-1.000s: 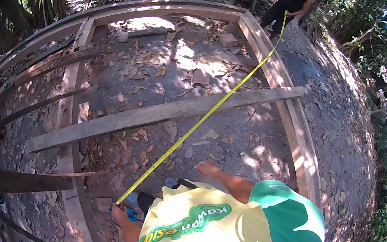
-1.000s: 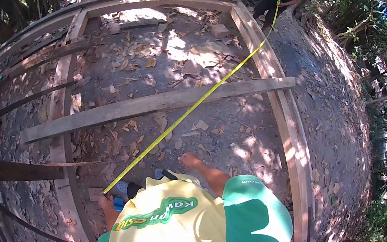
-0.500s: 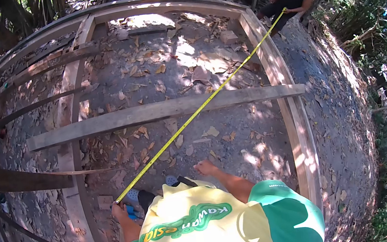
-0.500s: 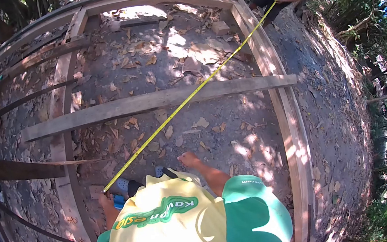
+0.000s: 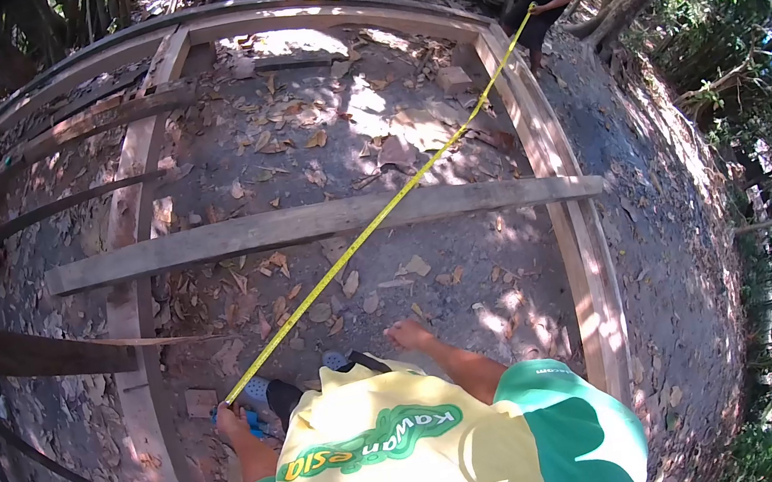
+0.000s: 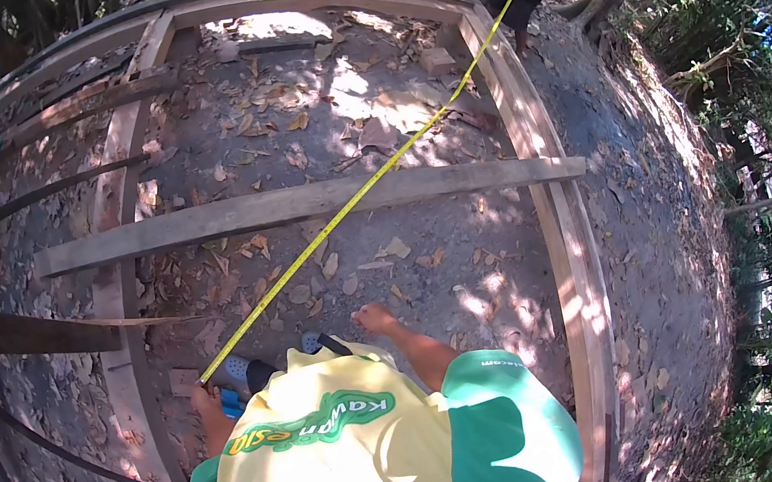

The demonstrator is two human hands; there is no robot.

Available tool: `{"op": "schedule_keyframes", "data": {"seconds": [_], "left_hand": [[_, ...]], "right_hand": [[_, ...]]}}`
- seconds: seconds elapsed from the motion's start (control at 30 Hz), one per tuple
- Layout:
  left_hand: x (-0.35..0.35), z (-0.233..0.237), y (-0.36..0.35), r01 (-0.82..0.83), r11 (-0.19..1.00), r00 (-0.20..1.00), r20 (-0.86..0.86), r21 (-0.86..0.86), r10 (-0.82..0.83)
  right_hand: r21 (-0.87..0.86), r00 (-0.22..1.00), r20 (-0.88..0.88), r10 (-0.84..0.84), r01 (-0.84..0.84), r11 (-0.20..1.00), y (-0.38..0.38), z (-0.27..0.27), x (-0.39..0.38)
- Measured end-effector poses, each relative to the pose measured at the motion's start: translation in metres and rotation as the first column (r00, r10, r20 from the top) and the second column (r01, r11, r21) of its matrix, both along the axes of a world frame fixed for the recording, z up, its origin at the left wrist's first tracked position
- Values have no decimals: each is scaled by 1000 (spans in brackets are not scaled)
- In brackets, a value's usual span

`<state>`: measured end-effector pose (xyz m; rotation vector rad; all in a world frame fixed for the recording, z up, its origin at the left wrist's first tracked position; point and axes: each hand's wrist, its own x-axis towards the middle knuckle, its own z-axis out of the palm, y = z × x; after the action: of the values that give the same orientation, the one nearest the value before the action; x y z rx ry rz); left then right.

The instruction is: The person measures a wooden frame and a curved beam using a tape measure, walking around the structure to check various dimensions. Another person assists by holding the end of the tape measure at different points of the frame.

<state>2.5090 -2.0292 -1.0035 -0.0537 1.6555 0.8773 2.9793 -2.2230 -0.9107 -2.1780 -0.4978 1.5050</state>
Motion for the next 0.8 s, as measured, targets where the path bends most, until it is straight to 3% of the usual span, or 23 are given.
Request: {"op": "schedule_keyframes", "data": {"seconds": [0.13, 0.23, 0.33, 0.53, 0.67, 0.8], "left_hand": [[-3, -7, -2, -71, 997, 997, 19, 10, 71], [2, 1, -4, -138, 990, 990, -10, 3, 138], [5, 7, -4, -184, 982, 983, -10, -42, 184], [0, 5, -12, -173, 985, 985, 1, -21, 173], [2, 16, -19, -246, 968, 966, -98, -47, 240], [-16, -2, -23, -220, 975, 973, -70, -19, 218]], "right_hand": [[-10, 998, -9, 55, -55, 998, 2, -12, 5], [6, 999, 20, 47, -47, 999, 9, 9, 2], [19, 999, -18, 47, -47, 999, 5, -21, 10], [-24, 986, 95, 135, -133, 991, 16, 10, 2], [23, 996, 46, 78, -80, 997, 23, 16, -4], [64, 999, -28, 44, -42, 997, 25, 21, -6]]}}
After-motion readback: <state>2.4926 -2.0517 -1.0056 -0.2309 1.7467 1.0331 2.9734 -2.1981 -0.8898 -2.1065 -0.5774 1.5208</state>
